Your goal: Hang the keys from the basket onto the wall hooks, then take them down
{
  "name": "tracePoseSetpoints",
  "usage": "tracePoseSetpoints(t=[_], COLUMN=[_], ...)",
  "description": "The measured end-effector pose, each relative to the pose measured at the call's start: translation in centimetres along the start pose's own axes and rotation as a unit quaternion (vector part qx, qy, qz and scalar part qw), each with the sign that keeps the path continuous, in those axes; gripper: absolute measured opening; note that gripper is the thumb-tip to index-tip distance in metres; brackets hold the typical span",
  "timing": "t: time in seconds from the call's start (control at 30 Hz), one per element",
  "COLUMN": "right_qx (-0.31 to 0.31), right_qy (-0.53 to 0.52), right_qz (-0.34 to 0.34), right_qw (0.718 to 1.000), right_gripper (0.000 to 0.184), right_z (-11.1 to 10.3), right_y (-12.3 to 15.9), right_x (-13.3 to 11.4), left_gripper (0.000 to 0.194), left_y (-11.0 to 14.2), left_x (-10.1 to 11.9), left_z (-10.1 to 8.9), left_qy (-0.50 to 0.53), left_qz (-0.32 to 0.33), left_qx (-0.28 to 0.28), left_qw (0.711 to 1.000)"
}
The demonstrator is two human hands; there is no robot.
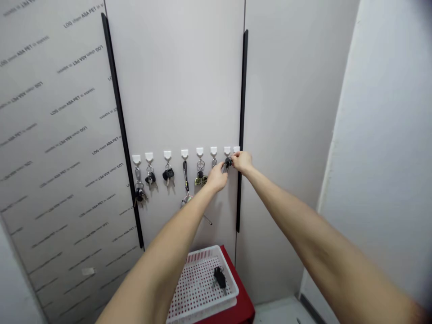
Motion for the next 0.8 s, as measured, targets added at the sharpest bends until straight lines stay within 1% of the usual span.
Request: tracePoseSetpoints(t=[0.07, 0.13, 0.17, 0.27, 0.3, 0.33, 0.37, 0.4, 0.43, 0.47, 0.5, 0.53, 0.6, 0.63, 0.7, 0.73, 0.8], right_qx=[-0.007, -0.016, -0.007, 0.042, 0.028, -0.017, -0.087, -0.170, -0.251, -0.318, -0.368, -0.399, -0.429, -0.431, -0.418, -0.409, -0.395], right_qy=[0.042, 0.046, 0.037, 0.029, 0.044, 0.063, 0.082, 0.096, 0.105, 0.109, 0.113, 0.125, 0.187, 0.227, 0.301, 0.324, 0.348], right_qz=[0.006, 0.000, -0.009, -0.040, -0.060, -0.083, -0.109, -0.134, -0.155, -0.168, -0.177, -0.186, -0.215, -0.232, -0.259, -0.265, -0.261], right_qw=[0.999, 0.999, 0.999, 0.998, 0.997, 0.994, 0.987, 0.971, 0.950, 0.927, 0.906, 0.889, 0.857, 0.842, 0.817, 0.811, 0.809], right_gripper=[0.015, 0.017, 0.020, 0.028, 0.031, 0.032, 0.032, 0.031, 0.028, 0.024, 0.019, 0.016, 0.016, 0.017, 0.020, 0.022, 0.025], right_z=[0.2, 0.4, 0.3, 0.3, 0.9, 2.0, 3.5, 5.2, 6.9, 8.3, 9.6, 10.6, 12.3, 12.9, 13.9, 14.3, 14.8], right_y=[-0.1, 0.4, 1.0, 3.9, 5.3, 7.1, 9.1, 11.6, 14.2, 16.9, 19.3, 21.3, 24.2, 25.0, 25.8, 26.0, 26.1], right_x=[0.0, 0.3, 0.5, 2.0, 2.6, 3.2, 3.8, 4.4, 5.1, 5.9, 6.6, 7.2, 8.3, 8.7, 9.2, 9.4, 9.6], left_gripper=[0.044, 0.045, 0.044, 0.042, 0.041, 0.039, 0.038, 0.036, 0.034, 0.032, 0.031, 0.030, 0.028, 0.028, 0.028, 0.027, 0.026], left_y=[0.3, 1.2, 2.0, 5.5, 7.0, 8.6, 10.4, 12.3, 14.1, 15.9, 17.7, 19.2, 21.8, 22.7, 23.9, 24.2, 24.7], left_x=[-0.3, -1.1, -1.7, -4.8, -6.1, -7.5, -8.9, -10.3, -11.5, -12.7, -13.8, -14.9, -16.5, -17.1, -17.8, -17.9, -18.1], left_z=[0.1, 0.4, 0.5, 1.2, 1.6, 2.1, 2.7, 3.4, 4.0, 4.7, 5.4, 6.1, 7.4, 7.9, 8.4, 8.5, 8.4], left_qy=[-0.013, -0.009, 0.000, 0.040, 0.053, 0.064, 0.072, 0.077, 0.080, 0.081, 0.080, 0.078, 0.074, 0.074, 0.076, 0.079, 0.086], left_qz=[-0.010, -0.017, -0.022, -0.054, -0.070, -0.089, -0.108, -0.127, -0.146, -0.166, -0.187, -0.208, -0.248, -0.261, -0.276, -0.280, -0.289], left_qx=[-0.005, -0.013, -0.015, -0.024, -0.029, -0.035, -0.043, -0.052, -0.060, -0.069, -0.078, -0.091, -0.119, -0.132, -0.146, -0.149, -0.146], left_qw=[1.000, 1.000, 1.000, 0.997, 0.996, 0.993, 0.991, 0.988, 0.984, 0.980, 0.976, 0.971, 0.959, 0.953, 0.947, 0.945, 0.942])
Point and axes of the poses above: each hand's wrist, its own y-axis away from the middle knuckle, its own z-axis out of the palm, x = y × z, the point moved 6 cm from there along -y, towards the middle knuckle, and after that the axes turned 4 degrees about -x, right-handed, at the moved point
